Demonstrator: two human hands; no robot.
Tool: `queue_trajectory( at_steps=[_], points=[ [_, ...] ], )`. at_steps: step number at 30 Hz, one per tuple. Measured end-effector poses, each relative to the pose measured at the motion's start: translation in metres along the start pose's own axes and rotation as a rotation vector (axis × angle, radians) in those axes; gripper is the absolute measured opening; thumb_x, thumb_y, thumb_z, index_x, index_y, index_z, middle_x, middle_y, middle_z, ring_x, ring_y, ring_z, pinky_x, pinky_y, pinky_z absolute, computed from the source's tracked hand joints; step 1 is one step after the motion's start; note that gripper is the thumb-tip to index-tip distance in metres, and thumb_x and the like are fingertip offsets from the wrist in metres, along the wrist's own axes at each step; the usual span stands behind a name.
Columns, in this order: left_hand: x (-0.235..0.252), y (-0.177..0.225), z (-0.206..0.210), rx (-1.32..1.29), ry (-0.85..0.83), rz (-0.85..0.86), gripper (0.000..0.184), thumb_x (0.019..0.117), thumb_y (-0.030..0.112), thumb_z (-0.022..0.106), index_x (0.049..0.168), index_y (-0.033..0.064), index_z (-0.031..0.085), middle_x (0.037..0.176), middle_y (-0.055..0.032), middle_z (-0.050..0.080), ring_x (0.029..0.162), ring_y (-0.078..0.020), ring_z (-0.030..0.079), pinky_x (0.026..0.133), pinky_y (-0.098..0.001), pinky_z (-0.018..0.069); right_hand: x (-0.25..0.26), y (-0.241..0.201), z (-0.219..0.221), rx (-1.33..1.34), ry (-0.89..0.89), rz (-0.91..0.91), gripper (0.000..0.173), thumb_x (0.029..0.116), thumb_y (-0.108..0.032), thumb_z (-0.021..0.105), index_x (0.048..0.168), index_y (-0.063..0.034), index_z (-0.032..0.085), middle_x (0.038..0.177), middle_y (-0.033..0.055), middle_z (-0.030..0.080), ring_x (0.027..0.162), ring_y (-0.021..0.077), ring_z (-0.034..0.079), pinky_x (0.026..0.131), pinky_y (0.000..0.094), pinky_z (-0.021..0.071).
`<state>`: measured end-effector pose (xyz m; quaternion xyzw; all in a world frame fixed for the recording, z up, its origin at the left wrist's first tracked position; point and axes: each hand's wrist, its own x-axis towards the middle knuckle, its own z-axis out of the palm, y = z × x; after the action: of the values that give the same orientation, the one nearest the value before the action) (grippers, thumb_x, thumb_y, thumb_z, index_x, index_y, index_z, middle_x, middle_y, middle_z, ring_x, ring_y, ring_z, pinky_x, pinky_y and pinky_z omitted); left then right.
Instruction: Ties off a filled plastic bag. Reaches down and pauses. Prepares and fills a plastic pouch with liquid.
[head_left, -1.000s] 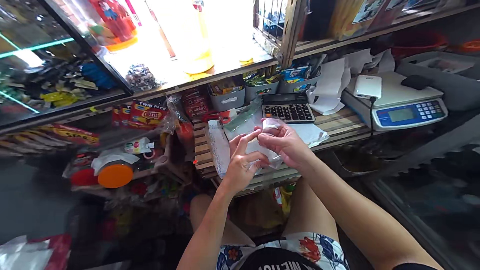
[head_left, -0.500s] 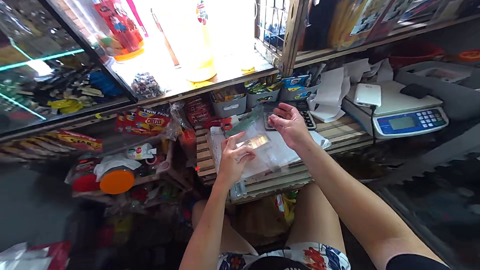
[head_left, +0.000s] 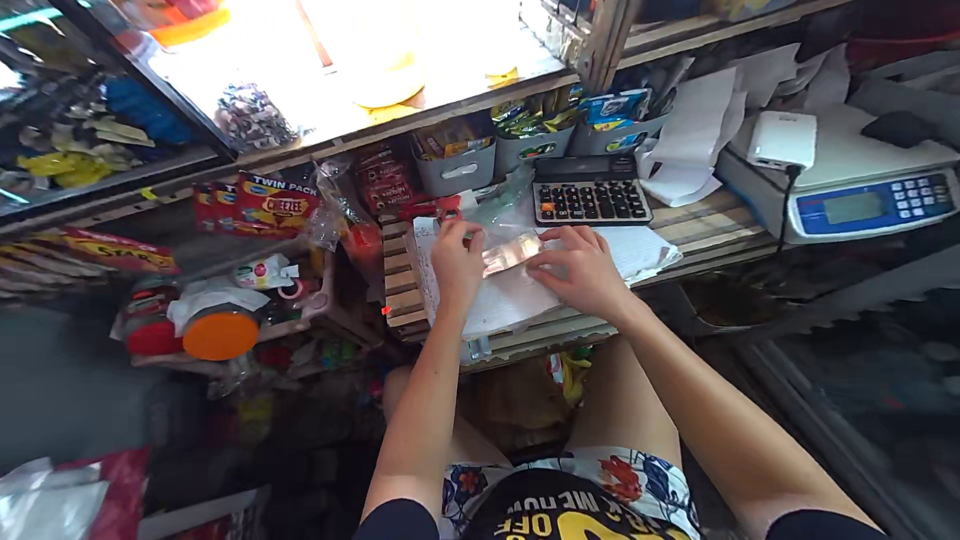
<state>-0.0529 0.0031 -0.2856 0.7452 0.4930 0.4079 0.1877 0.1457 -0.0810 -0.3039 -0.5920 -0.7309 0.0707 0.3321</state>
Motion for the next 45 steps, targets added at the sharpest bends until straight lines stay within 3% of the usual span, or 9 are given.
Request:
queue_trajectory(
  at_steps=[11, 14, 20, 24, 31, 35, 39, 42, 45],
  points=[
    [0.033, 0.017, -0.060, -0.694, 0.113, -0.062, 0.031, 0.1085, 0.015, 0.044, 0.118, -0.0019, 0.069, 0.119, -0.0096, 0.071, 0.105, -0.0155, 0.070, 0.094, -0.0334, 0.0565, 0.017, -0.002, -0.001, -0.214, 0.017, 0.028, 0.019, 0.0901, -0.010, 0.072, 0.108, -0.0067, 0.077, 0.138, 0.0192, 0.059, 0.134, 0.0454, 0.047, 0.115, 0.0740, 0.0220],
    [0.026, 0.031, -0.069, -0.738, 0.117, -0.060, 0.016, 0.1025, 0.007, 0.059, 0.113, -0.0016, 0.068, 0.100, -0.0072, 0.073, 0.087, -0.0147, 0.073, 0.083, -0.0324, 0.0625, 0.018, -0.011, -0.004, -0.077, 0.205, 0.021, 0.018, 0.0960, -0.011, 0.065, 0.111, -0.0040, 0.072, 0.131, 0.0211, 0.060, 0.124, 0.0447, 0.054, 0.107, 0.0673, 0.0381],
    [-0.006, 0.054, -0.069, -0.606, -0.149, 0.126, 0.026, 0.0971, -0.004, 0.060, 0.120, 0.0009, 0.070, 0.119, -0.0097, 0.070, 0.092, -0.0156, 0.072, 0.081, -0.0320, 0.0626, 0.010, -0.061, -0.024, 0.703, 0.145, 0.113, 0.039, 0.1030, -0.033, 0.058, 0.133, -0.0083, 0.062, 0.120, 0.0074, 0.065, 0.104, 0.0149, 0.065, 0.088, 0.0355, 0.0555],
    [-0.036, 0.065, -0.062, -0.543, -0.232, 0.214, 0.019, 0.1012, 0.014, 0.063, 0.115, 0.0052, 0.073, 0.116, -0.0057, 0.068, 0.091, -0.0123, 0.070, 0.077, -0.0291, 0.0628, 0.004, -0.068, -0.030, 0.731, 0.285, -0.084, 0.066, 0.0954, -0.004, 0.065, 0.155, -0.0127, 0.036, 0.135, 0.0071, 0.063, 0.103, 0.0153, 0.070, 0.086, 0.0306, 0.0609],
    [-0.075, 0.063, -0.058, -0.762, -0.364, 0.071, 0.021, 0.0991, -0.001, 0.059, 0.112, 0.0014, 0.075, 0.110, -0.0088, 0.068, 0.091, -0.0164, 0.069, 0.081, -0.0318, 0.0621, -0.025, -0.070, -0.036, 1.043, 0.241, 0.182, 0.012, 0.1003, -0.005, 0.061, 0.111, -0.0069, 0.067, 0.080, 0.0022, 0.070, 0.064, 0.0094, 0.068, 0.061, 0.0268, 0.0617],
    [-0.088, 0.065, -0.049, -0.708, -0.344, 0.008, 0.024, 0.0951, -0.007, 0.060, 0.112, 0.0028, 0.074, 0.106, -0.0076, 0.069, 0.083, -0.0137, 0.069, 0.074, -0.0281, 0.0620, -0.034, -0.073, -0.033, 1.255, 0.171, 0.461, 0.043, 0.1120, -0.030, 0.040, 0.085, -0.0092, 0.067, 0.065, -0.0011, 0.064, 0.050, 0.0039, 0.056, 0.048, 0.0182, 0.0500],
    [-0.096, 0.062, -0.050, -0.734, -0.452, -0.026, 0.046, 0.0959, -0.007, 0.050, 0.133, 0.0140, 0.069, 0.126, -0.0028, 0.063, 0.079, -0.0070, 0.063, 0.069, -0.0229, 0.0565, -0.047, -0.064, -0.024, 1.633, 0.109, 0.464, 0.047, 0.1098, -0.029, 0.024, 0.115, -0.0133, 0.068, 0.094, 0.0005, 0.070, 0.082, 0.0093, 0.067, 0.077, 0.0263, 0.0582],
    [-0.102, 0.058, -0.049, -0.690, -0.446, 0.014, 0.056, 0.0945, -0.007, 0.050, 0.144, 0.0157, 0.060, 0.136, -0.0040, 0.057, 0.078, -0.0062, 0.062, 0.067, -0.0220, 0.0561, -0.057, -0.058, -0.013, 1.635, 0.016, 0.350, 0.048, 0.0861, -0.018, 0.059, 0.134, -0.0126, 0.061, 0.119, 0.0059, 0.068, 0.108, 0.0171, 0.066, 0.096, 0.0369, 0.0553],
    [-0.109, 0.055, -0.048, -0.545, -0.456, 0.127, 0.051, 0.0930, -0.006, 0.049, 0.141, 0.0088, 0.062, 0.138, -0.0067, 0.058, 0.082, -0.0051, 0.062, 0.069, -0.0211, 0.0555, -0.058, -0.063, -0.016, 1.484, 0.044, 0.361, 0.045, 0.0967, -0.027, 0.058, 0.138, -0.0106, 0.059, 0.124, 0.0066, 0.068, 0.112, 0.0166, 0.066, 0.098, 0.0350, 0.0553]
  ],
)
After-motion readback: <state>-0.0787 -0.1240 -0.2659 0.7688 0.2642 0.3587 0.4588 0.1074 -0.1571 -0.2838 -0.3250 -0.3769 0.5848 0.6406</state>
